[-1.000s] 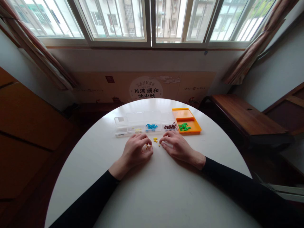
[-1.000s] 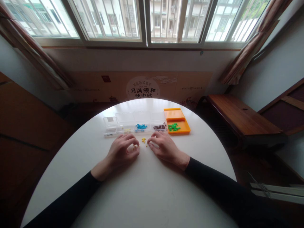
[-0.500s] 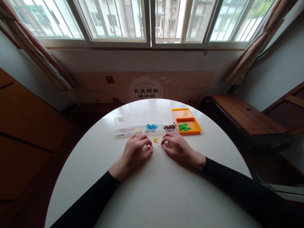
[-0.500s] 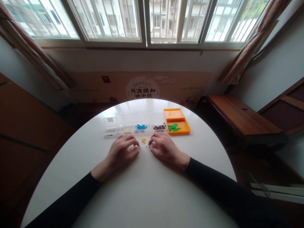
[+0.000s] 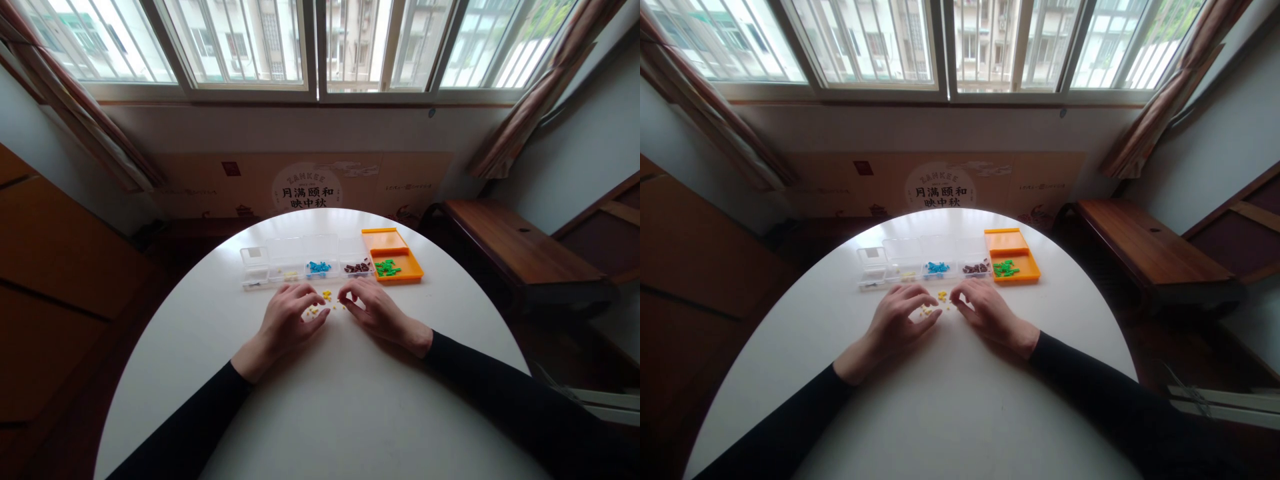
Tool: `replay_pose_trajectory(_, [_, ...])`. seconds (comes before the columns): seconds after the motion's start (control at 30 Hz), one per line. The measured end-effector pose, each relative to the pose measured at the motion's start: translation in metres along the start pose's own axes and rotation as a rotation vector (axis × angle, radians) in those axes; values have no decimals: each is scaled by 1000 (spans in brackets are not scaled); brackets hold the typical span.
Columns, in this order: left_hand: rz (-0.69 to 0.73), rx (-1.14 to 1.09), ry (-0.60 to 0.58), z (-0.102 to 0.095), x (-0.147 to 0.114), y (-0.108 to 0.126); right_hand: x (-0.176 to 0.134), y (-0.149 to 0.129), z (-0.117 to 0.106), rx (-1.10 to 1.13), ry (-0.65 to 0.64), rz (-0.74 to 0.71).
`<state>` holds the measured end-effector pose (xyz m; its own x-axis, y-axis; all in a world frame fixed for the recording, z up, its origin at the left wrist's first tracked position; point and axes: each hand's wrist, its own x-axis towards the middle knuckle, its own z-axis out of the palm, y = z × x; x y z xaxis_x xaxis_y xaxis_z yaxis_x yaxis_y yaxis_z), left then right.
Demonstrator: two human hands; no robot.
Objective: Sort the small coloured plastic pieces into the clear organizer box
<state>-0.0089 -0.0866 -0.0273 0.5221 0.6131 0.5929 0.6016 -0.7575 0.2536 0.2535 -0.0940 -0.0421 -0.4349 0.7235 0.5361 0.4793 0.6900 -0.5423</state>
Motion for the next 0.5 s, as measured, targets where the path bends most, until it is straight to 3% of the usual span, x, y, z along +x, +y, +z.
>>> replay_pose_trajectory(0.5, [79, -33, 76, 7, 3, 8, 3, -10, -2, 37, 2, -43])
